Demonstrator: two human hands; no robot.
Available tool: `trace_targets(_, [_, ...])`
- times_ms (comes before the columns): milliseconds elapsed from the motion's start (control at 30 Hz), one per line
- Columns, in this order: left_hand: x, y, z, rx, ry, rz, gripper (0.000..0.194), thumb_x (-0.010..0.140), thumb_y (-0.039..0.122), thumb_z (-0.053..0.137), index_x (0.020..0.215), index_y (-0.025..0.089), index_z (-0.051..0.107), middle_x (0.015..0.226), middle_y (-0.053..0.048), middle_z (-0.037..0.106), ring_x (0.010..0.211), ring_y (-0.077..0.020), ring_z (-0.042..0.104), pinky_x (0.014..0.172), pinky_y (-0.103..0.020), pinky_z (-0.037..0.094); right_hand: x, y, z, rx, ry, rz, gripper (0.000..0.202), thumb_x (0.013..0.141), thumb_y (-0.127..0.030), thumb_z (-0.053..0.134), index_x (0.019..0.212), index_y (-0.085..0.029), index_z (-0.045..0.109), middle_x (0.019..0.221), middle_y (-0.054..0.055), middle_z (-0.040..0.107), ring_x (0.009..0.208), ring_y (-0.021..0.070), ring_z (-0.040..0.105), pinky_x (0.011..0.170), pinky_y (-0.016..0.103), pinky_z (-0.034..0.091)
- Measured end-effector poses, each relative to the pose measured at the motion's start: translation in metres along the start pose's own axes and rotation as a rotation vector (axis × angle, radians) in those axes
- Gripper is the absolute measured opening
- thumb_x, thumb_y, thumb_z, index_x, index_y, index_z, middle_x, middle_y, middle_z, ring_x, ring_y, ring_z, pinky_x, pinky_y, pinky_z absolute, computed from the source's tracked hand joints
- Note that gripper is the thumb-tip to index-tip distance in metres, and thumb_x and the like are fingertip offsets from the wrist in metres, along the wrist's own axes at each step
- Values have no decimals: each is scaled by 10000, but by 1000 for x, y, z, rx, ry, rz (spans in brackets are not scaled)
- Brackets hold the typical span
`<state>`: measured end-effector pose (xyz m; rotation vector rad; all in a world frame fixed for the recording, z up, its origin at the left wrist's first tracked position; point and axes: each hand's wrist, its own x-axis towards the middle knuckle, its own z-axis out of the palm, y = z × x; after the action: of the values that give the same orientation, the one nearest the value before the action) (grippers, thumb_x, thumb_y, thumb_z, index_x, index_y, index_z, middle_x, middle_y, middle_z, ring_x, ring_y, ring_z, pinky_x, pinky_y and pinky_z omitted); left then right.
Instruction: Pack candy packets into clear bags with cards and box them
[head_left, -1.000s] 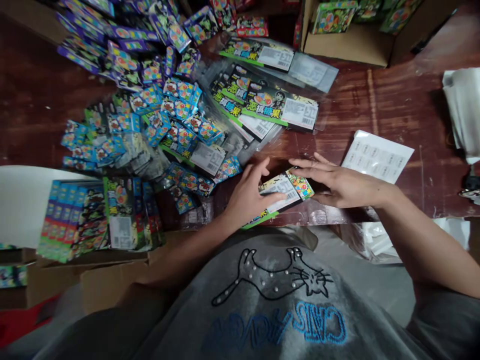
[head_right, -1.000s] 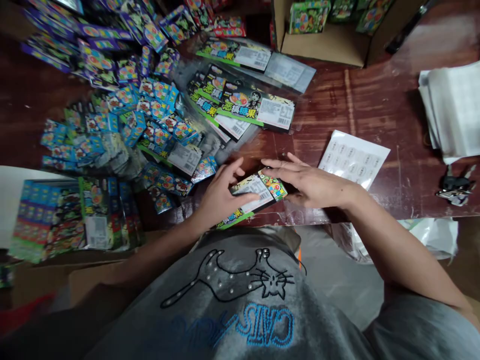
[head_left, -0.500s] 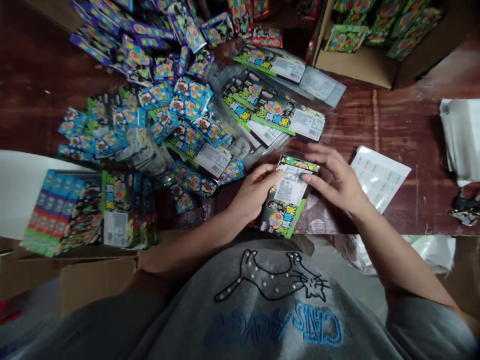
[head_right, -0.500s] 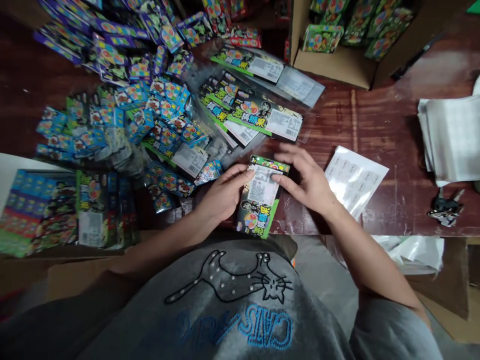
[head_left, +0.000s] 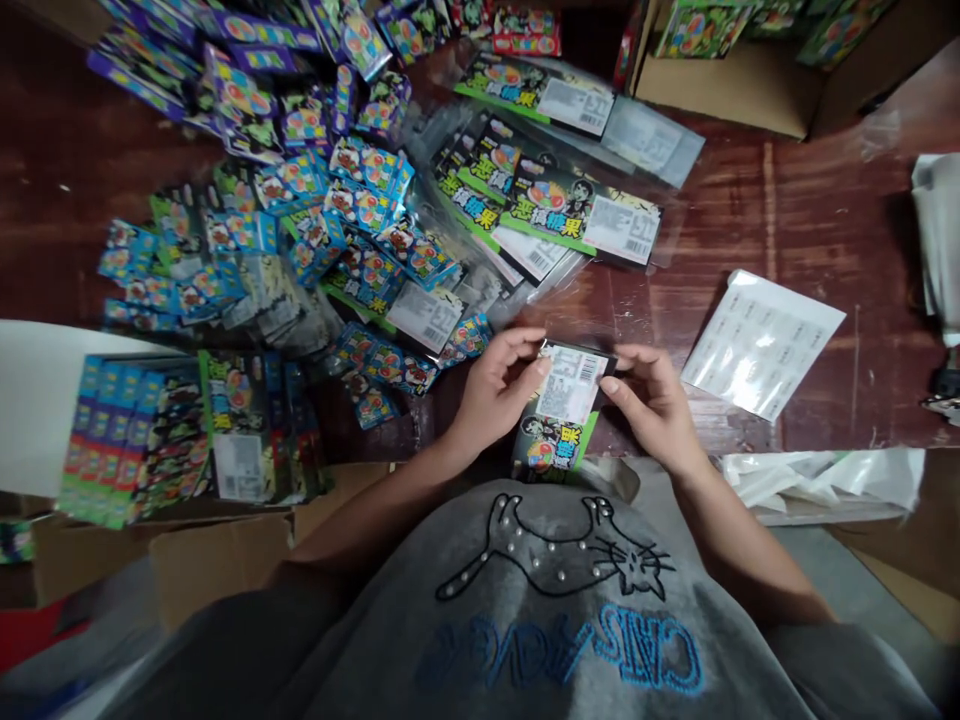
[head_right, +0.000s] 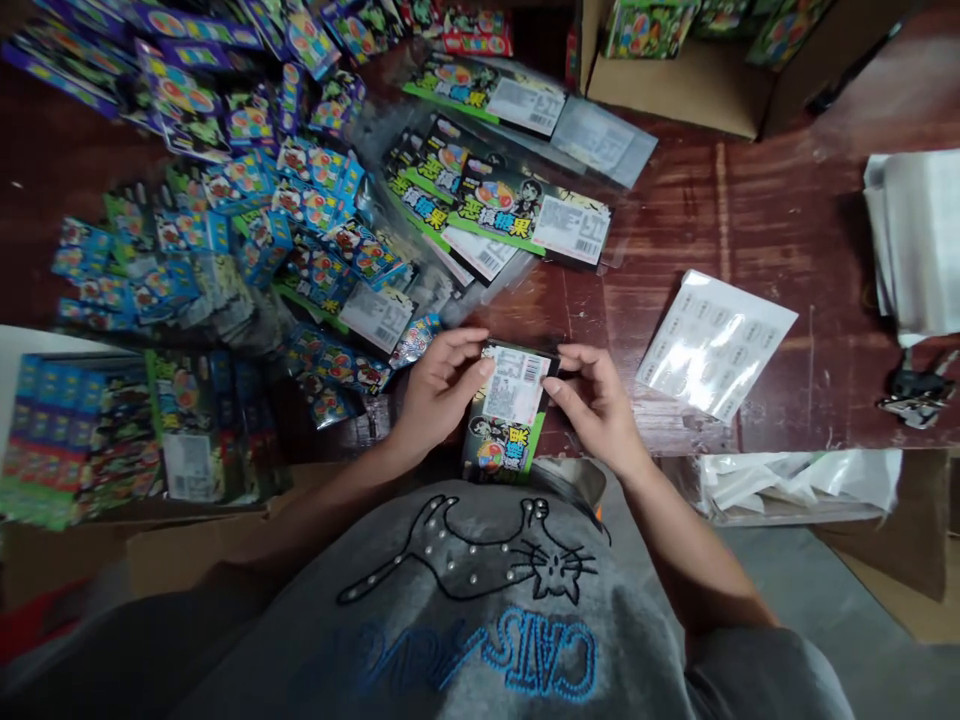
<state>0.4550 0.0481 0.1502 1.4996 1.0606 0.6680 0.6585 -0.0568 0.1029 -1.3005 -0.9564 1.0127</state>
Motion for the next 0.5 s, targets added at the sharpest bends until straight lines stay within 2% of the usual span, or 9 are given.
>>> trace_targets(67, [1,3,-2,20,-34,-7,353,982,397,700,1298,244,658,1155,-55,765,1031,-180,728,874,-303,587,-5,-2,5,61,16,41,393,966,-456,780,1300,-316,629,1121,10,782,903,150,743,768,296,647])
trace_targets(167, [4,10,-1,46,-12,-9,197,996,402,694,1081,228,726,1066,-29,778,965,-162,716,863,-286,570,-4,-9,5,73,10,54,332,943,-475,801,1202,-301,690,1031,-6,783,812,146,729,751,312,645])
trace_targets(233, [7,14,2,44,-9,-29,197,999,410,690,988,216,723,1102,-36,794,999,-169,725,891,-295,570,0,-13,4,9,27,1,251,949,-474,788,1097,-282,724,1084,21,791,937,181,757,881,379,654])
trace_targets(300, [10,17,5,22,-10,-43,187,989,399,695,1002,214,717,1161,-52,802,1046,-182,737,909,-307,577,3,-15,3,-49,71,-80,193,964,-453,769,1004,-267,732,1180,52,794,1128,222,749,1039,451,615])
trace_targets(333, [11,18,6,7,-5,-41,184,978,387,702,1053,219,712,1160,-55,806,1048,-185,743,903,-310,581,4,-16,3,-53,95,-106,179,969,-440,762,1004,-268,732,1199,58,795,1168,227,743,1073,463,599])
trace_targets(400, [13,20,6,-11,-3,-20,269,953,365,720,1184,230,693,1110,-50,815,1016,-186,757,876,-312,590,4,-17,3,-15,125,-108,213,967,-430,766,1117,-283,731,1150,47,811,1099,210,766,1034,442,618])
trace_targets(467, [14,22,2,14,-61,-10,316,949,368,726,1232,230,703,1103,-51,821,1011,-188,766,890,-320,597,4,-19,2,2,116,-82,300,961,-428,775,1227,-297,732,1110,33,823,1031,194,780,991,420,636])
trace_targets(500, [15,25,0,43,-106,-10,295,954,383,727,1202,224,732,1119,-57,824,1025,-191,768,912,-327,599,4,-21,0,-9,88,-76,290,959,-424,779,1218,-297,752,1111,32,827,1034,194,779,997,423,632])
